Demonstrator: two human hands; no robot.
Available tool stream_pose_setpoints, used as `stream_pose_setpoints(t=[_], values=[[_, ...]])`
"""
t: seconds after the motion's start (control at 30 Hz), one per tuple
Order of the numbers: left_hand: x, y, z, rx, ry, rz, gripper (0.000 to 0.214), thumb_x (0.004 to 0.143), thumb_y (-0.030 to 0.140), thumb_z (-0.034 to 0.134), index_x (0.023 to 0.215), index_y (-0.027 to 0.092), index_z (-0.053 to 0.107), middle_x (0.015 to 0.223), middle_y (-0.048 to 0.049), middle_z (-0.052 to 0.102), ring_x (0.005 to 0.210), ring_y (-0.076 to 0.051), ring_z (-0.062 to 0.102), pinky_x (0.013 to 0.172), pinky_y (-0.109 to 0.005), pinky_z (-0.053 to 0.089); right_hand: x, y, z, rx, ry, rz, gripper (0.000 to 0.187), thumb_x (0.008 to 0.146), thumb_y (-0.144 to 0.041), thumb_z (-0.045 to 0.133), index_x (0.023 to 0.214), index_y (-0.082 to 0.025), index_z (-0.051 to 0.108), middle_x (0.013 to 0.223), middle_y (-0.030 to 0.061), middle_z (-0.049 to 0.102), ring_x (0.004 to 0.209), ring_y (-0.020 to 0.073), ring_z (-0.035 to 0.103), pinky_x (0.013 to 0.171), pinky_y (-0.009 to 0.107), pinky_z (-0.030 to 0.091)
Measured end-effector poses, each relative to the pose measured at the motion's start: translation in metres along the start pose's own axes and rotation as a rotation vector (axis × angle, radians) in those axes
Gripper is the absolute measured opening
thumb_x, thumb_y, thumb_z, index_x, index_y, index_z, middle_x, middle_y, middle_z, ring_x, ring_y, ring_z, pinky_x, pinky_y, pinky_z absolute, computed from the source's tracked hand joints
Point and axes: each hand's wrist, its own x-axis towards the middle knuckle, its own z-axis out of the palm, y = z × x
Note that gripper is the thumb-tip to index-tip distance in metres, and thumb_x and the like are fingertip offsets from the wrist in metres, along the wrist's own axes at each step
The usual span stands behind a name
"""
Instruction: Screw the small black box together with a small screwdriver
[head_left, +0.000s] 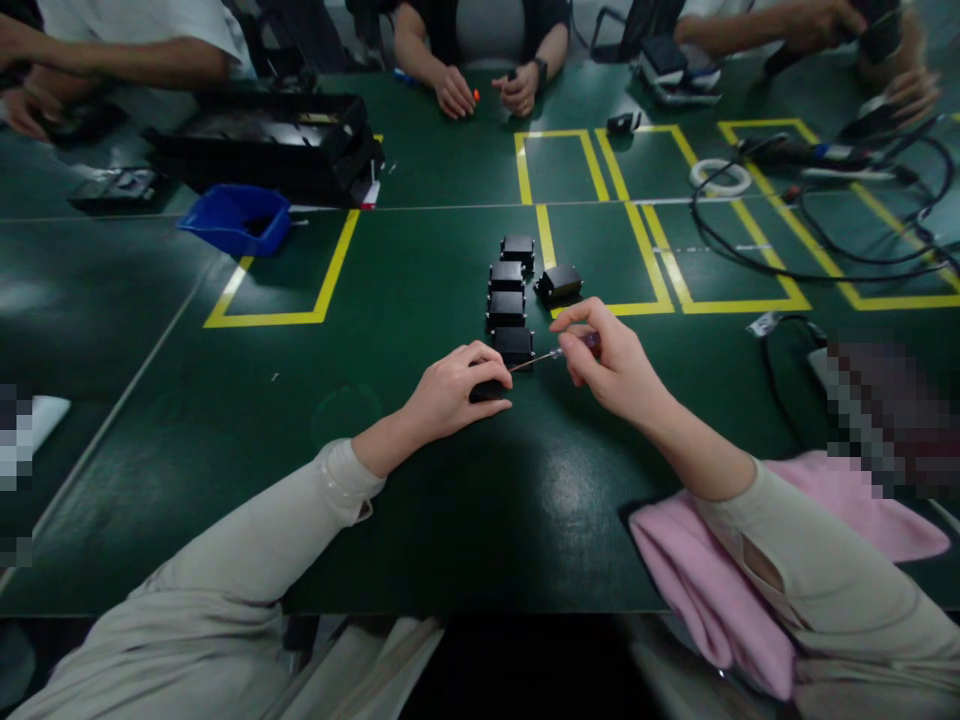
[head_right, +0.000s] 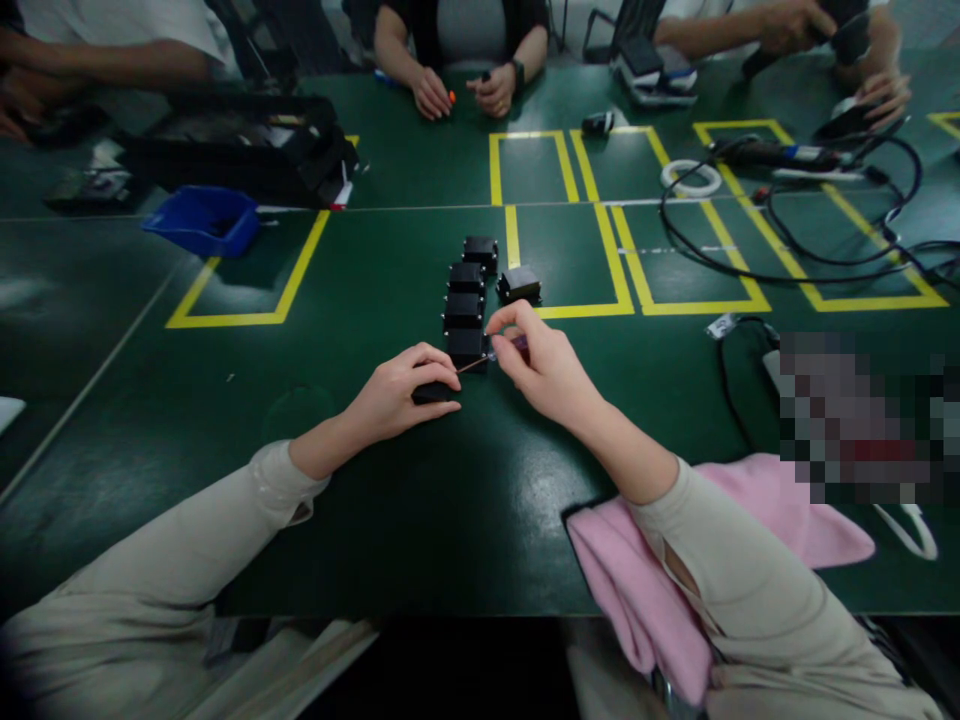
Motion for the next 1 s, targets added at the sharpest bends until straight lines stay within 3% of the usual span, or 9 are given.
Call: stream_pose_setpoints(t=[0.2,0.3,0.37,0.57,0.73,0.9,1.0], values=[[-0.0002,-0.0002,0.0003,-0.001,0.006,0.01,0.015,0.091,0.026,0.075,0.102,0.02,0.069,0.114,-0.0079,0.064,0.104,-0.024,0.063,0.09,-0.037,0.053,-0.0001,-0.0007,0.0002,-0.01,-0.012,0.029,0.012,0.102,-0.032,0.054,0.095,-0.022,0.053,0.057,-0.0087,0.05,0.043,0.0088,0.047,0.049,0.026,0.034],[-0.0004,-0.0004,0.0005,-0.003,0.009,0.011,0.015,0.091,0.026,0.075,0.102,0.02,0.068,0.114,-0.008,0.064,0.104,-0.023,0.063,0.09,-0.037,0.052,-0.0005,-0.0002,0.0004,0.005,-0.001,0.017,0.005,0.101,-0.026,0.053,0.103,-0.022,0.052,0.06,-0.009,0.049,0.045,0.0093,0.049,0.051,0.026,0.036],[-0.0005,-0.0006,0.0005,-0.003,0.008,0.008,0.015,0.091,0.026,0.076,0.102,0.02,0.068,0.114,-0.0079,0.064,0.104,-0.023,0.063,0.09,-0.037,0.052,-0.0005,0.0004,0.0005,0.014,0.012,0.004,0.01,0.1,-0.022,0.053,0.109,-0.023,0.05,0.063,-0.0088,0.049,0.048,0.0099,0.051,0.053,0.026,0.038],[-0.0005,-0.0005,0.0001,-0.006,0.008,0.006,0.016,0.09,0.026,0.076,0.102,0.02,0.068,0.114,-0.0075,0.064,0.104,-0.023,0.063,0.09,-0.037,0.053,-0.0002,0.0013,0.0007,0.015,-0.02,0.044,0.011,0.103,-0.032,0.054,0.097,-0.023,0.052,0.055,-0.0094,0.048,0.041,0.009,0.046,0.048,0.026,0.033],[-0.0005,0.0002,0.0,-0.005,0.006,-0.001,0.015,0.09,0.026,0.076,0.102,0.02,0.068,0.115,-0.0074,0.064,0.105,-0.023,0.063,0.09,-0.037,0.053,-0.0005,0.0007,0.0007,0.042,0.012,0.02,0.011,0.1,-0.023,0.054,0.111,-0.023,0.05,0.063,-0.0094,0.048,0.047,0.009,0.051,0.052,0.026,0.038],[-0.0008,-0.001,0.0011,-0.001,0.002,-0.004,0.015,0.09,0.026,0.075,0.102,0.02,0.068,0.115,-0.0074,0.064,0.105,-0.023,0.063,0.091,-0.037,0.053,0.0001,0.0007,0.0001,0.019,-0.022,0.044,0.013,0.102,-0.033,0.055,0.095,-0.023,0.052,0.056,-0.0094,0.049,0.041,0.0079,0.046,0.047,0.025,0.032],[-0.0009,-0.0016,0.0018,-0.002,0.004,-0.005,0.015,0.09,0.026,0.076,0.102,0.021,0.068,0.114,-0.0072,0.064,0.105,-0.023,0.063,0.091,-0.037,0.053,-0.0002,0.0002,0.0,0.039,-0.022,0.034,0.005,0.101,-0.026,0.054,0.101,-0.023,0.052,0.058,-0.0094,0.05,0.042,0.0081,0.047,0.048,0.025,0.034]])
